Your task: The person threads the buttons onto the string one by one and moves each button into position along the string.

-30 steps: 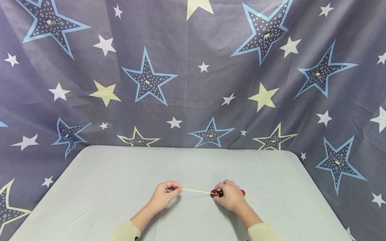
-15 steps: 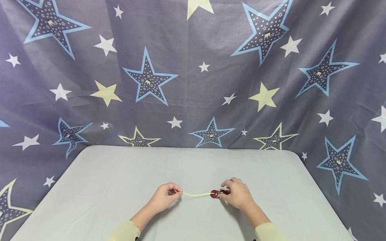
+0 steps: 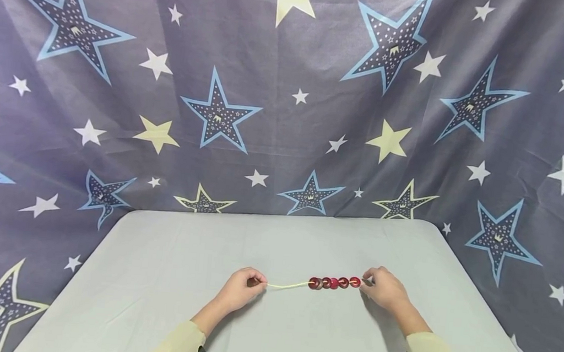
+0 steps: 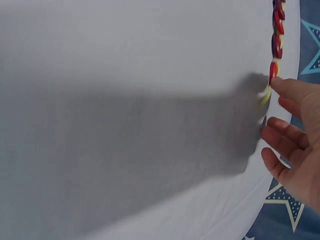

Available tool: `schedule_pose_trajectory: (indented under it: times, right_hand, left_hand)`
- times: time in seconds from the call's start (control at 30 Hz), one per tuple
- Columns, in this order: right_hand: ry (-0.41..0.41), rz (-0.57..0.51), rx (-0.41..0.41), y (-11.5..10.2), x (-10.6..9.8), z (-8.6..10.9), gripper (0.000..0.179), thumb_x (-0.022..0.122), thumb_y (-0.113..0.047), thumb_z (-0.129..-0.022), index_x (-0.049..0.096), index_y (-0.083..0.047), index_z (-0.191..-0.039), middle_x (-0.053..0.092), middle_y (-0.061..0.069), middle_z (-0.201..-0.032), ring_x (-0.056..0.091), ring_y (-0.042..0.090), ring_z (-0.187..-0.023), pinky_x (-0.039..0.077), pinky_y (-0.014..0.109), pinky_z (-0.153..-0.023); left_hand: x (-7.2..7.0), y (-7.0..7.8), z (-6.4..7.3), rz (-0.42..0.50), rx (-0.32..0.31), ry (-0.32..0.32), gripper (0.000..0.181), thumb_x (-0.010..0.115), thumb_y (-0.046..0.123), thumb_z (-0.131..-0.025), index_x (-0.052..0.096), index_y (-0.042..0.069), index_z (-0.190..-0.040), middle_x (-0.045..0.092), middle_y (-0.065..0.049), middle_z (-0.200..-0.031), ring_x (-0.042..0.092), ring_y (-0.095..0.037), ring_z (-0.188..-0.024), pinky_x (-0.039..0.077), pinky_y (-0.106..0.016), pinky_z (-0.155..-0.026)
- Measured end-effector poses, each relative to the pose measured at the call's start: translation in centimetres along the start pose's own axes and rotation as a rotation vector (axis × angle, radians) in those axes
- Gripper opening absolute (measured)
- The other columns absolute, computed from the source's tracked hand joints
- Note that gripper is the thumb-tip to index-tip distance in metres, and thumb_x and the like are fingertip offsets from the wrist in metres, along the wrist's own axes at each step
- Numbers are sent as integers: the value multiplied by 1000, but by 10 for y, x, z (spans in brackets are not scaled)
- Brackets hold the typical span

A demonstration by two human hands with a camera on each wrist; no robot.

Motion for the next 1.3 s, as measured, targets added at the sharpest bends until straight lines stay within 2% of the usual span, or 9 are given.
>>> schedule_pose_trajectory:
  times: [0.3, 0.47, 0.6, 0.8, 1.07, 1.17, 1.3]
  right_hand:
    - [-62, 44, 118, 10, -3, 3, 6, 64, -13, -80, 65, -8, -78, 62, 1, -72, 52, 14, -65, 45, 36, -63]
    - [-9, 48, 143, 12, -6, 2, 9, 59, -12, -82, 65, -6, -80, 59, 3, -74, 50, 15, -65, 43, 34, -59]
    - [51, 34, 198, 15, -8, 2, 12, 56, -14, -83, 65, -6, -84, 57, 7, -77, 51, 17, -66, 41, 33, -56]
    - [65, 20, 262, 19, -6, 1, 14, 54, -16, -85, 64, -6, -88, 60, 9, -79, 54, 20, -67, 41, 36, -55]
    - [27, 14, 297, 23, 4, 0, 15, 56, -14, -86, 65, -3, -91, 57, 14, -85, 54, 21, -71, 45, 39, -62]
    - [32, 9, 286, 24, 4, -2, 16, 55, -14, -86, 65, -2, -91, 57, 15, -86, 55, 23, -72, 45, 41, -63]
    - [51, 2, 262, 24, 4, -1, 20, 53, -17, -86, 65, -2, -93, 58, 15, -86, 56, 23, -73, 45, 41, -62]
  left_hand:
    - [-4, 4, 1, -105, 13, 8, 10, 64, 24, -87, 68, 15, -84, 61, 8, -82, 50, -11, -77, 42, -23, -68]
    - [-3, 1, -1, -187, 35, 23, 11, 65, 25, -86, 68, 16, -83, 61, 9, -80, 48, -7, -75, 40, -23, -67]
    - [-3, -2, -2, -248, 50, 37, 8, 66, 23, -84, 68, 18, -80, 60, 11, -76, 46, -6, -73, 39, -24, -67]
    - [-5, -5, -3, -319, 54, 44, 6, 67, 19, -81, 67, 21, -75, 55, 12, -70, 43, -5, -69, 35, -22, -64]
    - [-3, -3, -3, -345, 29, 19, 12, 67, 16, -80, 63, 20, -70, 48, 11, -67, 40, -6, -67, 33, -21, -62]
    - [-2, -2, -4, -334, 5, 14, 12, 66, 16, -81, 63, 19, -70, 48, 10, -67, 40, -7, -68, 34, -22, -62]
    - [-3, -3, -5, -324, -16, -28, 10, 65, 18, -82, 65, 19, -73, 51, 9, -70, 42, -7, -70, 35, -23, -63]
Point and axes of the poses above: each hand's wrist, its own z-axis away from the middle knuckle, its own x-axis out of the palm, y = z × x, the point moved 4 cm from there along -z, towards the middle knuckle
